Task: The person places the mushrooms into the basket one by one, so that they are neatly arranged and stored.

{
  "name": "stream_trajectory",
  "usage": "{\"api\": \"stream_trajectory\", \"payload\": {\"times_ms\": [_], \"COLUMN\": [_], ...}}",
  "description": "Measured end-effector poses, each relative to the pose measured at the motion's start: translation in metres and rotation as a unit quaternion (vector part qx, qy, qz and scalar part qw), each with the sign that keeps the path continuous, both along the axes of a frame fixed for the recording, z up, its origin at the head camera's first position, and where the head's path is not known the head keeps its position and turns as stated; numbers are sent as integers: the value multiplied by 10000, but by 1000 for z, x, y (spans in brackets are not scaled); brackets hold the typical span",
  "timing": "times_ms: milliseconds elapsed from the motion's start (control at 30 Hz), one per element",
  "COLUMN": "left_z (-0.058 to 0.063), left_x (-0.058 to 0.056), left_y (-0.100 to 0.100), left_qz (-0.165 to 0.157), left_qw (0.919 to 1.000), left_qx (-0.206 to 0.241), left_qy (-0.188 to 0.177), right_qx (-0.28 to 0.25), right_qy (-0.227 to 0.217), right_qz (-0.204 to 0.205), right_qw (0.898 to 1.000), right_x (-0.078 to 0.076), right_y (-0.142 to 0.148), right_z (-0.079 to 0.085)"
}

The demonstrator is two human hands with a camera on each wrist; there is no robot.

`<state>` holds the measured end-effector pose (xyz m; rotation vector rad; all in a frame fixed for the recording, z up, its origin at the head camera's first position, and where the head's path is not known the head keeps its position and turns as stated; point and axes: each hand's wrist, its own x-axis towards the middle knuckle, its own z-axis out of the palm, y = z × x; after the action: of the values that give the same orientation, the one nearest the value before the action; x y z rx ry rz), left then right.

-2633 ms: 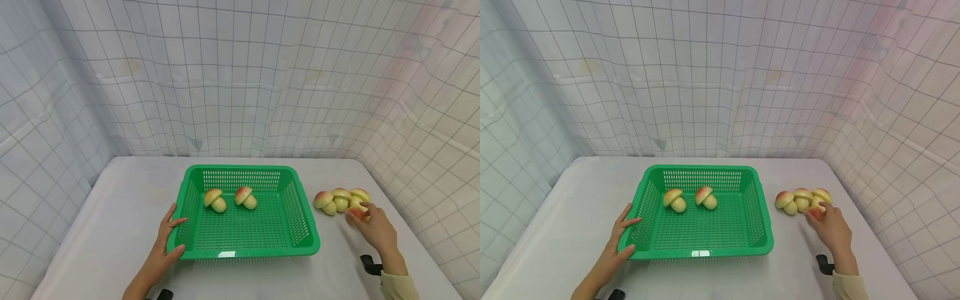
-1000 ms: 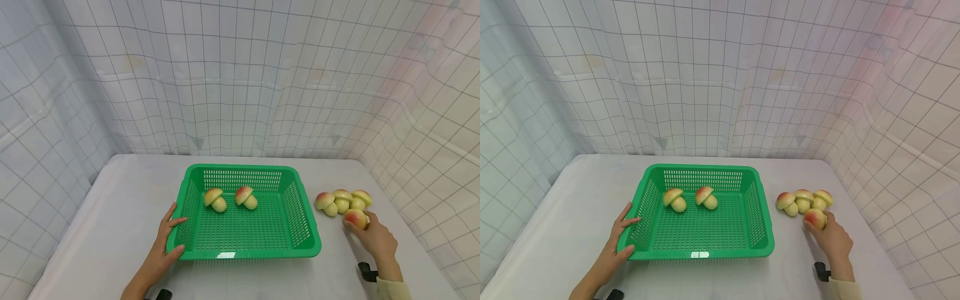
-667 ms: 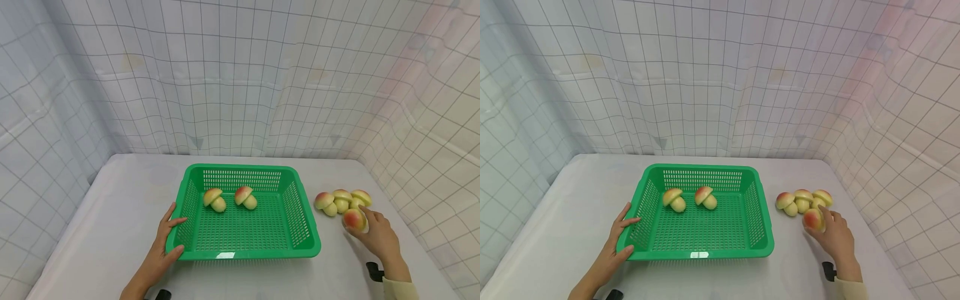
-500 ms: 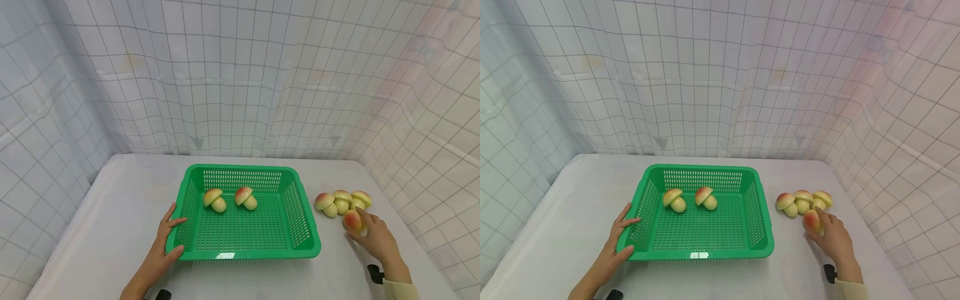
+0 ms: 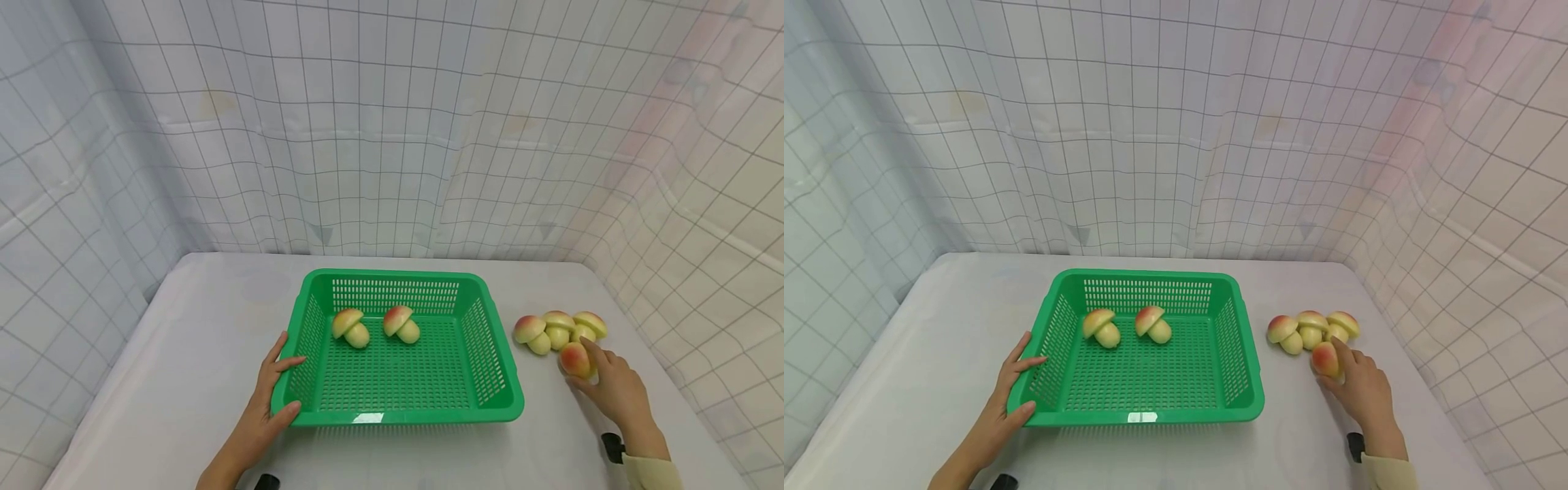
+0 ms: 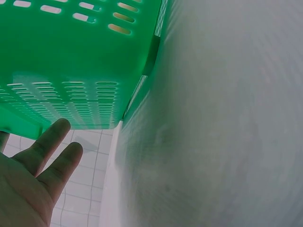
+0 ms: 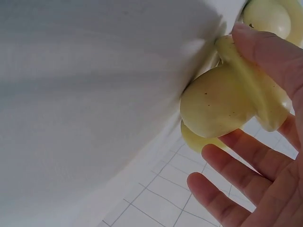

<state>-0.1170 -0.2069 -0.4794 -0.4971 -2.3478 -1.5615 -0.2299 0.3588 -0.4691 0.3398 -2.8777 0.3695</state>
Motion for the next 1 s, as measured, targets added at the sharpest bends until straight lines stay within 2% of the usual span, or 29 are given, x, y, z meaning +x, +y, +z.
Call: {"api": "stream_trajectory", "payload": {"times_ms": [200,533,733,1000], "left_z": [0,1,0,0], "left_x": [0,0,-1,0], "left_y": [0,1,1,1], "left_qz": [16,12,13,-4], "left_qw": [10000,10000,10000,10000], "left_qx": [21,61,47,48], "left_qy": [-15,-31,-20,42], "right_qx": [30,-20,-93,-314], "right_qy": [109,-206,-376,73], "right_qz": [-69,-383,-745,-1027], "right_qw": [9999,9991,9965,9942], "right_x": [-3,-4,-2,4], "right_y": [-1,-4,-6,-12], "right_z": [0,2,7,13]}}
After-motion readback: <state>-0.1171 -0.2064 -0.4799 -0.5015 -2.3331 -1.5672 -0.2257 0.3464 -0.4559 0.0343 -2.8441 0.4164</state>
